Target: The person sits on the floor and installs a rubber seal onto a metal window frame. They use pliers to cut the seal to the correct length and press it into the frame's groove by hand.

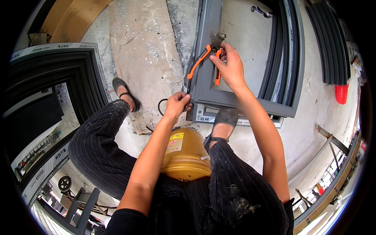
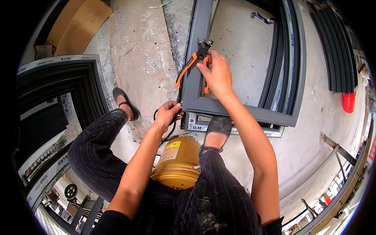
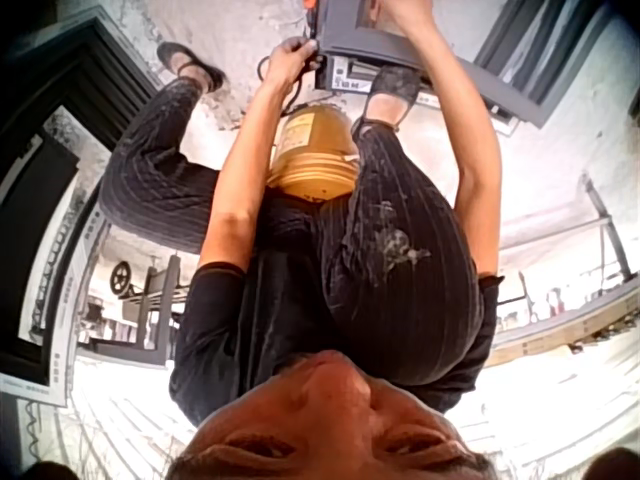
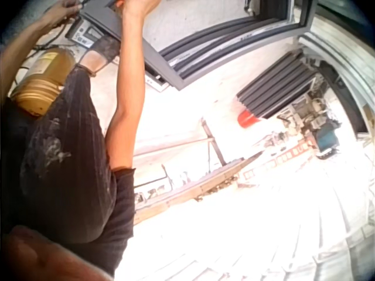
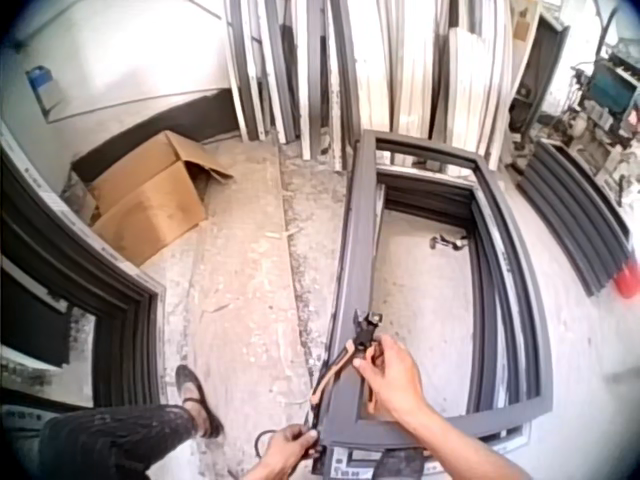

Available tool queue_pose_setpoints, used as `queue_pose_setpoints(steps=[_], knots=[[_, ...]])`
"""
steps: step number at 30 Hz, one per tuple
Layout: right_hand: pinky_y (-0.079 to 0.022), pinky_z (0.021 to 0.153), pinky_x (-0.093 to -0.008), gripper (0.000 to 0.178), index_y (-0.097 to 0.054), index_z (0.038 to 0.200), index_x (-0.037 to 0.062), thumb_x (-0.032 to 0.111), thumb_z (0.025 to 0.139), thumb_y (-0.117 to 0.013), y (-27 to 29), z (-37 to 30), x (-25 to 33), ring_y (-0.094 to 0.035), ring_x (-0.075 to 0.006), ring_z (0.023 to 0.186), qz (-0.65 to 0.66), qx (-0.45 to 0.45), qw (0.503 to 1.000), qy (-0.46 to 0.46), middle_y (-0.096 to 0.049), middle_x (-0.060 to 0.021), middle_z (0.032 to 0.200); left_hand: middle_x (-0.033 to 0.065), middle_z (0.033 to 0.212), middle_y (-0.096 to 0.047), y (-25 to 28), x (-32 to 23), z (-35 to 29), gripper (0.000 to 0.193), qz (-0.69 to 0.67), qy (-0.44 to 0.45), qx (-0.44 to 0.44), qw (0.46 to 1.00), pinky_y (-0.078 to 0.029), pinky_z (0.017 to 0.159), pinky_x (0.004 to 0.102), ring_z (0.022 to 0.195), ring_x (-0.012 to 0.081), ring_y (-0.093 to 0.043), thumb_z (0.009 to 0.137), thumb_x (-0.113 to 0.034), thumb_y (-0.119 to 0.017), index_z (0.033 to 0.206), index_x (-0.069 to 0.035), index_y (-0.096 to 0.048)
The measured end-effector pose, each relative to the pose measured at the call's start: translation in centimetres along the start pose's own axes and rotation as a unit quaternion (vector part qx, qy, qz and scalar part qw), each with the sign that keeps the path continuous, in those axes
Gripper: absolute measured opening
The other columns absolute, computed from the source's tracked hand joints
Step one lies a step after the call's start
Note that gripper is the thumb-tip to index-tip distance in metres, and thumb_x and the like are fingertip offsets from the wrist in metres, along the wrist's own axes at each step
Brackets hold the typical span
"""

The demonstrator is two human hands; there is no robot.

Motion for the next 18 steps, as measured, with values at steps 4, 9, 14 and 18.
queue_pose_setpoints(steps=[4, 9, 14, 18], knots=[[-0.048, 0.078, -0.0326, 0.047, -0.055, 0.118, -0.0053, 0.019, 0.081, -0.071, -0.3, -0.3, 0.0, -0.057, -0.0189, 0.081, -0.037, -0.006, 0.999, 0.020, -0.059, -0.0123, 0.098, 0.0036, 0.082, -0.059, -0.2, 0.6, 0.9, 0.015, 0.039, -0.010, -0.038, 0.998, -0.056, 0.063, 0.0244, 0.070, 0.0121, -0.061, 0.095, -0.016, -0.059, 0.090, -0.002, -0.057], [-0.049, 0.078, -0.0331, 0.050, -0.055, 0.120, -0.0050, 0.021, 0.081, -0.072, -0.1, -0.2, 0.2, -0.059, -0.0208, 0.082, -0.052, -0.007, 0.998, 0.026, -0.059, -0.0136, 0.102, 0.0039, 0.081, -0.059, -0.2, 0.2, 0.5, 0.015, 0.001, 0.001, -0.024, 1.000, -0.057, 0.064, 0.0255, 0.068, 0.0122, -0.059, 0.094, -0.016, -0.061, 0.091, -0.001, -0.058], [-0.049, 0.080, -0.0326, 0.052, -0.054, 0.122, -0.0038, 0.024, 0.081, -0.072, -0.4, -0.4, -0.1, -0.059, -0.0224, 0.085, -0.053, -0.028, 0.997, 0.045, -0.058, -0.0146, 0.105, 0.0036, 0.079, -0.059, -0.4, -1.6, 0.5, 0.019, -0.015, -0.001, -0.012, 1.000, -0.057, 0.062, 0.0257, 0.066, 0.0109, -0.056, 0.093, -0.019, -0.063, 0.089, -0.001, -0.059], [-0.049, 0.081, -0.0327, 0.047, -0.056, 0.118, -0.0031, 0.026, 0.084, -0.070, -0.3, -0.9, 0.1, -0.060, -0.0214, 0.086, -0.035, -0.056, 0.997, 0.037, -0.058, -0.0136, 0.104, 0.0019, 0.075, -0.056, -1.1, -0.6, 1.8, 0.021, 0.068, -0.041, -0.052, 0.995, -0.056, 0.059, 0.0256, 0.065, 0.0094, -0.053, 0.093, -0.020, -0.063, 0.082, -0.003, -0.057]])
Point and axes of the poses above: each hand's wrist, its own z-axis towards the middle knuckle, its own y-axis out of the back of the hand, x = y × z, the point moved 1 cm from there along z, towards the middle knuckle
